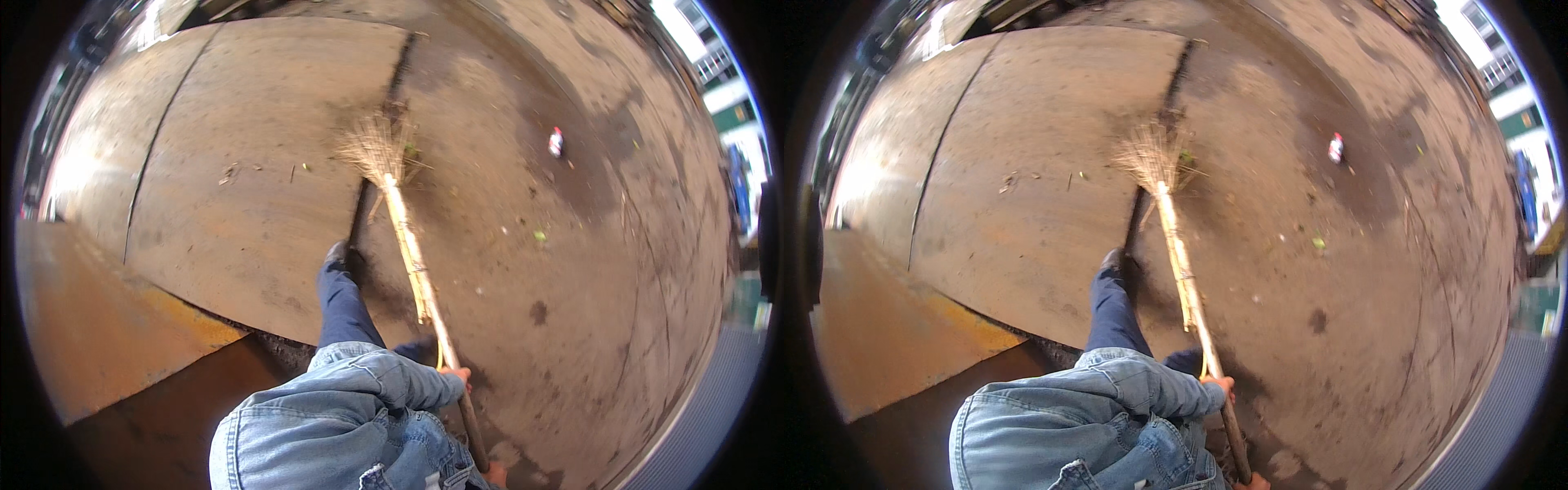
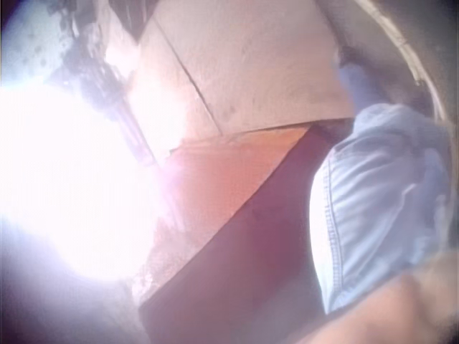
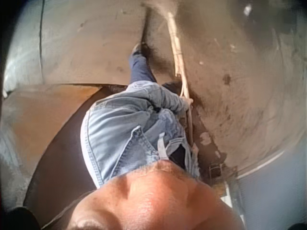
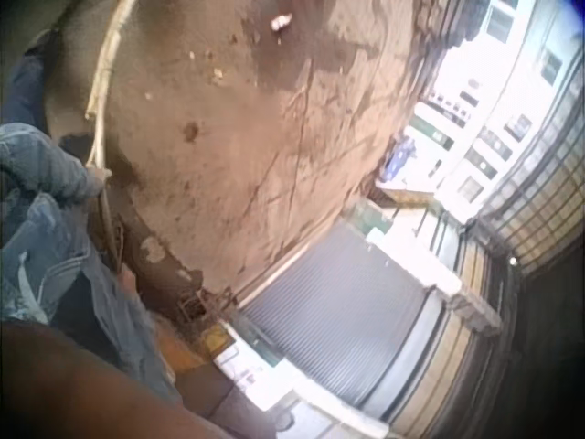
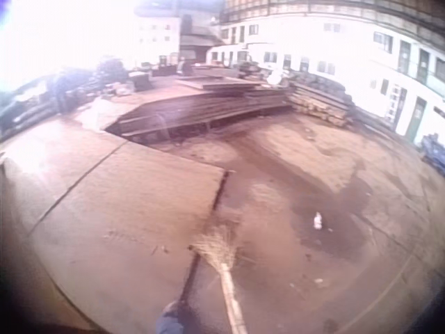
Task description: The person picks up a large broom and sweeps leaves, dirt, and debris across a metal-plated and concrete floor in an industrial area, pushing the pile together.
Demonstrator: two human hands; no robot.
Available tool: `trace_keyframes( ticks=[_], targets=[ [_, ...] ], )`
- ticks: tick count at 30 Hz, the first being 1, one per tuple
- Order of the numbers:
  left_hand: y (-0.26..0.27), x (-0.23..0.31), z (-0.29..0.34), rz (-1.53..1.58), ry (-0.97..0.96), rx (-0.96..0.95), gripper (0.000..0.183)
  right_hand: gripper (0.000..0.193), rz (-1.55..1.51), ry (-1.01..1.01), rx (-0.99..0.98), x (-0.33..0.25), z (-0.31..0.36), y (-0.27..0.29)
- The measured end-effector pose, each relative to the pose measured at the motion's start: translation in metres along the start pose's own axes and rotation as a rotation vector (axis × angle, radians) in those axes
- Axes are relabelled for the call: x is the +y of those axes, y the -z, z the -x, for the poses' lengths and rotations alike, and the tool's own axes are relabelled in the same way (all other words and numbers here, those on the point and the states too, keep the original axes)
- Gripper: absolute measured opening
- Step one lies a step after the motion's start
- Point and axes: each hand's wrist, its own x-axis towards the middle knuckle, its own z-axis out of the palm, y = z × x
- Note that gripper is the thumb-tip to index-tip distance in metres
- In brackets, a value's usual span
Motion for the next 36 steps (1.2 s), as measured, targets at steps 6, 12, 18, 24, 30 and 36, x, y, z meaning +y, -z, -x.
trace_keyframes(
  ticks=[6,12,18,24,30,36],
  targets=[
    [-0.113,-0.107,0.031,-0.376,-0.052,-0.3,0.027,0.03,-0.136,-0.32,-0.007,0.105,0.101,-0.054],
    [-0.136,-0.127,0.05,-0.446,-0.115,-0.254,0.025,0.03,-0.117,-0.292,0.016,0.126,0.097,-0.057],
    [-0.065,-0.048,0.051,-0.041,-0.305,0.039,0.02,0.03,-0.041,0.002,0.058,0.086,0.032,-0.04],
    [0.114,0.082,0.059,0.033,-0.392,0.267,0.022,0.027,-0.18,0.446,0.079,-0.111,-0.037,-0.005],
    [0.299,0.166,0.063,0.506,-0.432,0.409,0.019,0.023,-0.042,0.866,-0.038,-0.281,-0.084,-0.02],
    [0.426,0.165,0.099,1.024,-0.512,0.378,0.016,0.026,0.278,0.936,-0.148,-0.417,-0.07,-0.033]
  ],
)
